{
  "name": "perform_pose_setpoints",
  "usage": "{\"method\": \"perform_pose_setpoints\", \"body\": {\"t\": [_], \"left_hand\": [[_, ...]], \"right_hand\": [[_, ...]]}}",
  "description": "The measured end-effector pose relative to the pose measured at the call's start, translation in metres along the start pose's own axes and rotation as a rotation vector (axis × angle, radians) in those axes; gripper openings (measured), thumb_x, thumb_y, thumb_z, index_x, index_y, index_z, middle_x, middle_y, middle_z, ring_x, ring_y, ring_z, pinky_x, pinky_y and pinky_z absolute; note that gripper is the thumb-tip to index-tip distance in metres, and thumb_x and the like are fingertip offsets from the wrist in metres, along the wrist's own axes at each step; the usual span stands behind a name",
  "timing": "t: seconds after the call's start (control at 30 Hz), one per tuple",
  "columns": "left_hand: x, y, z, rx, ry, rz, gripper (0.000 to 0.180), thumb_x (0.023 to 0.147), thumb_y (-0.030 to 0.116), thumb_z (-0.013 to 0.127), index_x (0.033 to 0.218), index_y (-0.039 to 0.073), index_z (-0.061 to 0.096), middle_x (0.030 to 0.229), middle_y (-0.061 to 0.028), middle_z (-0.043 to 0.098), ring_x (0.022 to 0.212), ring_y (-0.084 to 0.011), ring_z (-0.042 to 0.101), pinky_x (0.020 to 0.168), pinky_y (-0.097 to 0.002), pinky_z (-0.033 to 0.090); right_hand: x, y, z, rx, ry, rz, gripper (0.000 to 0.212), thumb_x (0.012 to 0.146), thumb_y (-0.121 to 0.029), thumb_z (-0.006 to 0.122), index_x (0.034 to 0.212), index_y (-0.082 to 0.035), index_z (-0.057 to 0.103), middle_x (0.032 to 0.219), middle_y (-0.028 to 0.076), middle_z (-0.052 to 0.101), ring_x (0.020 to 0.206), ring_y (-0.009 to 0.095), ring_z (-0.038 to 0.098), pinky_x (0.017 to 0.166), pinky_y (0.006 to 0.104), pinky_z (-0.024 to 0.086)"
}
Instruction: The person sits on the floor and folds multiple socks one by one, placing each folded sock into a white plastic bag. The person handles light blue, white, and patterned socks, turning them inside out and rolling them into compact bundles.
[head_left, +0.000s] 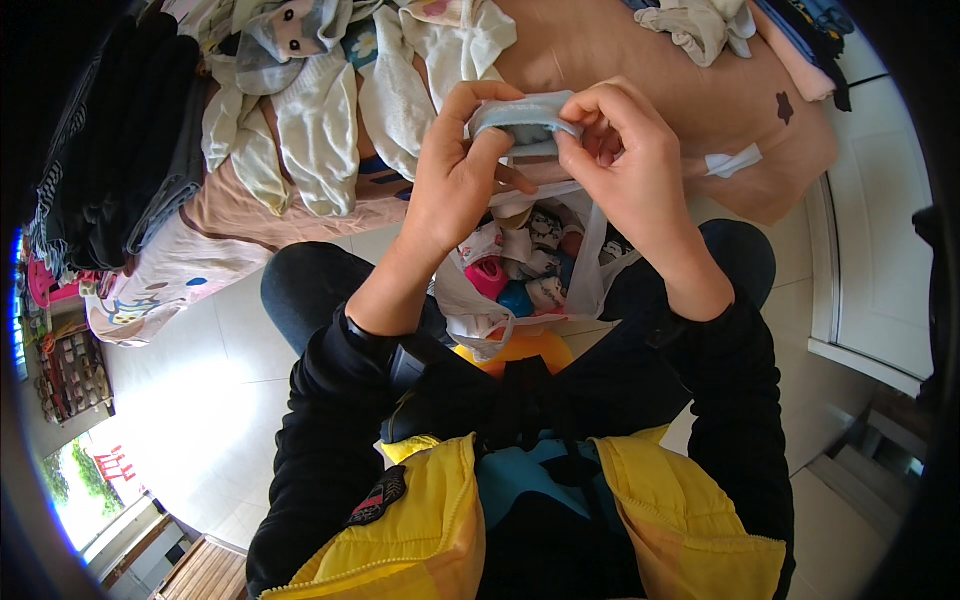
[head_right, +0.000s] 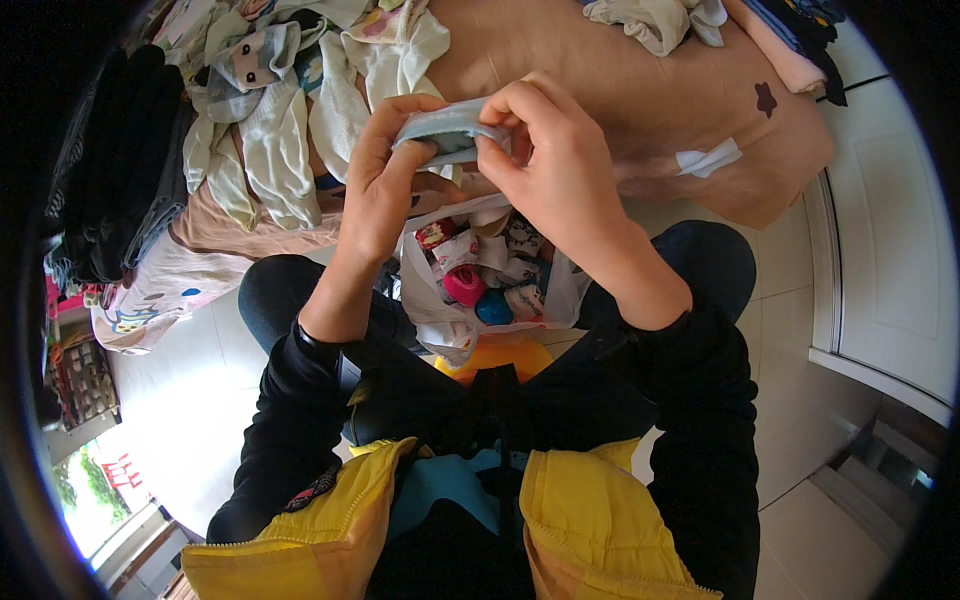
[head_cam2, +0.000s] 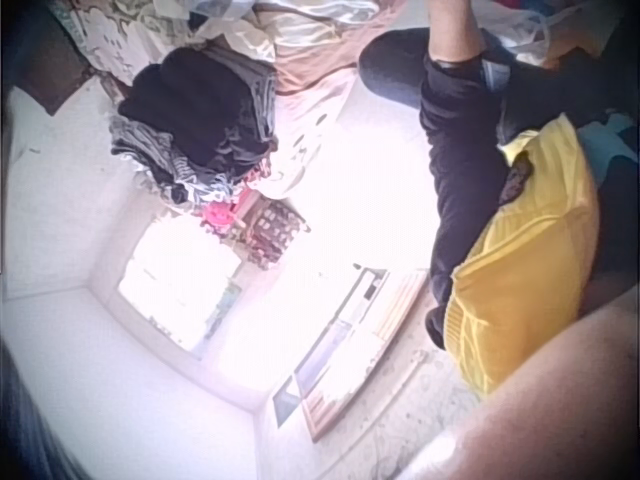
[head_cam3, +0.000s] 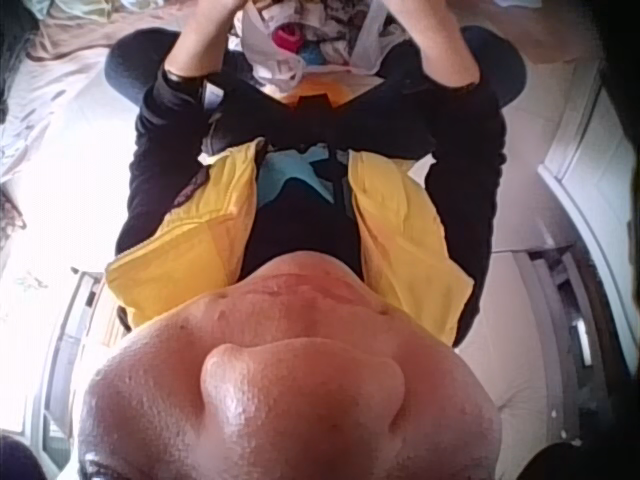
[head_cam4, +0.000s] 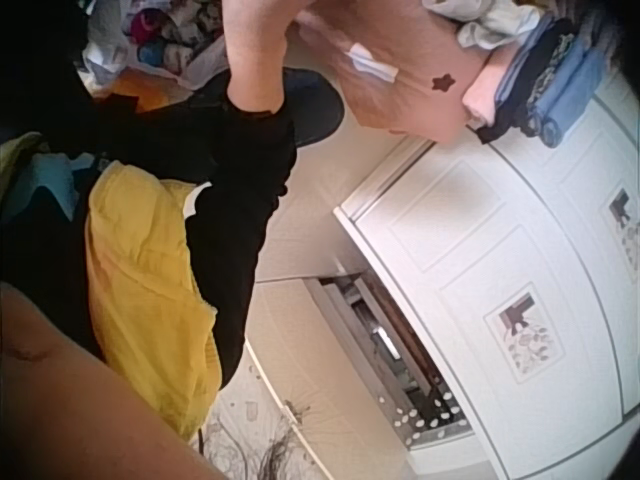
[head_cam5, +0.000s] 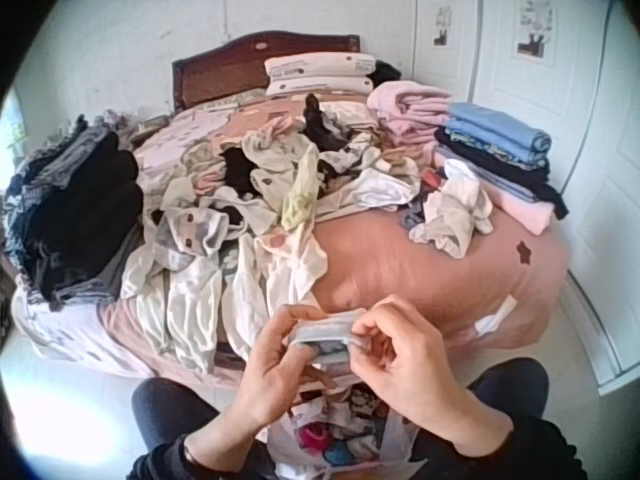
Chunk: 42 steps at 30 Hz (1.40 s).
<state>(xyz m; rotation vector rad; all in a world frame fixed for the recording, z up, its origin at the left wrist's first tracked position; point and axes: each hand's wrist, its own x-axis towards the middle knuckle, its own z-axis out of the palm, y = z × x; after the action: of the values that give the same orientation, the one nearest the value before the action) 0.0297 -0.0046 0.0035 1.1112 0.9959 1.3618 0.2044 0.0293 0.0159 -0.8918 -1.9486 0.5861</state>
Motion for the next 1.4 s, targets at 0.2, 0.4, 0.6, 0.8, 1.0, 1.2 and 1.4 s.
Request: {"method": "perform_pose_setpoints", "body": {"t": [0.2,0.4,0.6,0.8,1.0,1.2,1.4], "left_hand": [[0.0,0.001,-0.004,0.028,-0.089,-0.032,0.025,0.099,0.008,0.041,0.118,-0.001,0.055,0.097,-0.0094,0.065,0.079,-0.0124,0.065,0.056,-0.0228,0.053],[-0.002,-0.003,-0.004,0.184,-0.055,0.042,0.023,0.097,0.006,0.043,0.112,0.0,0.059,0.097,-0.0081,0.063,0.075,-0.0114,0.06,0.061,-0.0232,0.049],[0.001,-0.011,-0.005,0.395,-0.029,0.328,0.021,0.085,0.0,0.05,0.102,0.0,0.06,0.098,-0.0119,0.058,0.085,-0.0225,0.056,0.077,-0.0314,0.047],[0.004,-0.013,-0.006,0.473,-0.034,0.443,0.022,0.08,0.0,0.061,0.102,0.0,0.059,0.099,-0.0118,0.058,0.09,-0.0254,0.058,0.082,-0.0329,0.048],[0.003,-0.011,-0.002,0.242,0.072,0.265,0.049,0.079,0.003,0.076,0.12,0.004,0.049,0.107,-0.0092,0.06,0.094,-0.0149,0.062,0.078,-0.0273,0.053],[0.004,-0.001,-0.005,0.186,0.039,-0.077,0.055,0.084,0.011,0.078,0.125,0.0,0.043,0.108,-0.0128,0.06,0.093,-0.0159,0.065,0.078,-0.0286,0.056],[-0.003,-0.006,0.004,-0.086,0.035,-0.039,0.063,0.085,0.014,0.077,0.13,-0.001,0.035,0.113,-0.0146,0.057,0.092,-0.0175,0.065,0.076,-0.0311,0.057]], "right_hand": [[-0.002,-0.002,0.002,-0.009,-0.019,0.141,0.025,0.074,0.004,0.071,0.09,-0.005,0.054,0.085,0.006,0.057,0.069,0.018,0.061,0.061,0.0283,0.051],[-0.004,-0.004,0.002,-0.087,-0.061,0.021,0.027,0.075,0.002,0.07,0.093,-0.009,0.053,0.085,0.007,0.058,0.068,0.026,0.063,0.06,0.0342,0.051],[-0.007,-0.003,0.005,-0.166,-0.065,0.036,0.027,0.074,0.013,0.066,0.089,-0.005,0.052,0.07,0.004,0.046,0.059,0.012,0.048,0.055,0.025,0.043],[-0.01,-0.005,0.007,-0.105,-0.064,-0.009,0.03,0.072,0.01,0.067,0.089,-0.007,0.049,0.079,0.009,0.056,0.065,0.027,0.06,0.058,0.0346,0.047],[-0.009,-0.004,0.007,0.299,-0.137,0.251,0.027,0.079,0.01,0.067,0.095,-0.007,0.052,0.075,0.0,0.049,0.064,0.007,0.048,0.06,0.0223,0.044],[-0.006,-0.007,0.004,0.587,-0.125,0.288,0.026,0.084,0.009,0.063,0.102,-0.005,0.051,0.076,-0.004,0.048,0.068,0.002,0.046,0.062,0.0183,0.043],[-0.007,-0.007,0.006,0.547,-0.128,0.296,0.028,0.084,0.008,0.062,0.106,-0.006,0.05,0.079,-0.003,0.049,0.069,0.002,0.048,0.063,0.0176,0.044]]}}
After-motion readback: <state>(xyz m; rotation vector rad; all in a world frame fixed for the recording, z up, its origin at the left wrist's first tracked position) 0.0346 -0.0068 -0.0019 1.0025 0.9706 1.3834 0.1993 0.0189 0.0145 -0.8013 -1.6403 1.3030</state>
